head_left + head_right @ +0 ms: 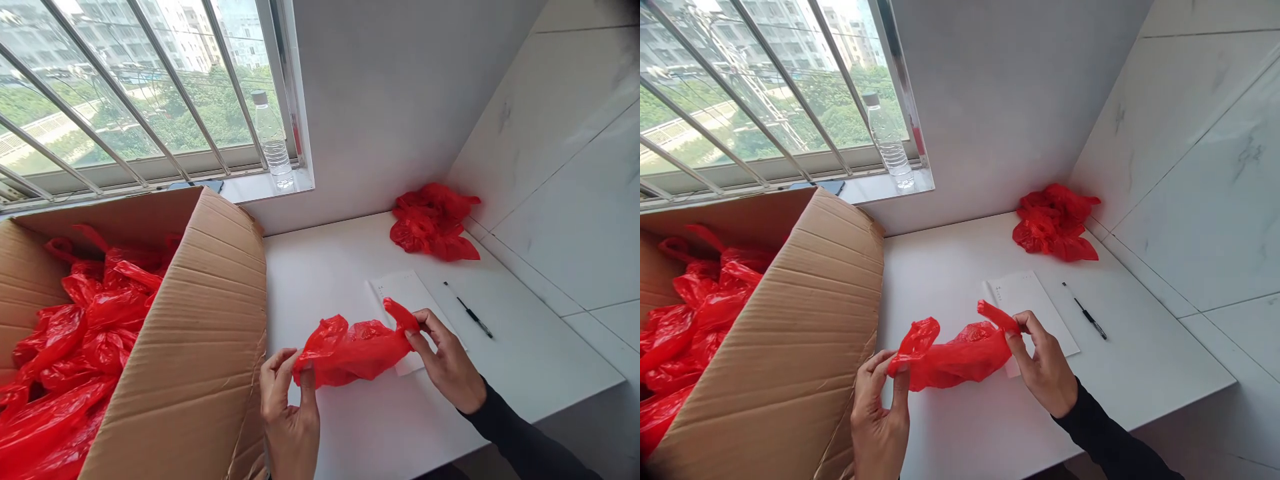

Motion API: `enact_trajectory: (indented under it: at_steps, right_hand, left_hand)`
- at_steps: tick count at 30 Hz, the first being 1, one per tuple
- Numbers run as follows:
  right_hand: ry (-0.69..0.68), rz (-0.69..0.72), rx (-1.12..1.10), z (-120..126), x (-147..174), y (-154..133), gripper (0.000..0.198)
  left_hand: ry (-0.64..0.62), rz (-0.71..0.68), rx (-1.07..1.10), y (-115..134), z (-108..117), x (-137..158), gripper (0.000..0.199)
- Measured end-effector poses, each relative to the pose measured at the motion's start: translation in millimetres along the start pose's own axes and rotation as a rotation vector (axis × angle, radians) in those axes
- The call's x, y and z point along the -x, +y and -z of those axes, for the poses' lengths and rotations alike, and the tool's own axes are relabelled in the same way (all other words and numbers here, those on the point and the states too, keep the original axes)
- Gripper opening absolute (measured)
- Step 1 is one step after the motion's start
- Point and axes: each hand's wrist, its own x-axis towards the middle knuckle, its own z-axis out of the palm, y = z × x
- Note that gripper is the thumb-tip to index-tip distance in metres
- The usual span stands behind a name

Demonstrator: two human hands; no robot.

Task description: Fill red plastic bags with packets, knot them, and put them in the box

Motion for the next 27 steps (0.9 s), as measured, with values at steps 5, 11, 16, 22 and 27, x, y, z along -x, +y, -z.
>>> enact_trajectory:
  at_steps: [5,11,16,22,27]
  right_hand:
    - [-0.073,0.044,0.032,3.6,7.4,-14.3,0.027]
    - [-0.034,0.226,0.014,8.0,10.1,-24.7,0.010]
    - [-0.026,0.150,-0.003,14.7,14.1,-28.9,0.012]
    - [-0.110,-0.064,0.020,17.1,9.3,-47.4,0.030]
    - [0.146,-0.037,-0.139,19.0,9.6,-58.7,0.027]
  left_hand:
    - [0.096,-0.130,-0.114,24.5,6.2,0.3,0.027]
    - [-0.069,0.176,0.317,41.4,17.1,4.1,0.020]
    - [-0.132,0.383,0.498,51.1,22.8,2.6,0.039]
    - [-0.105,0.453,0.466,45.9,23.6,0.0,0.031]
    - [-0.097,0.355,0.342,28.3,35.6,2.9,0.042]
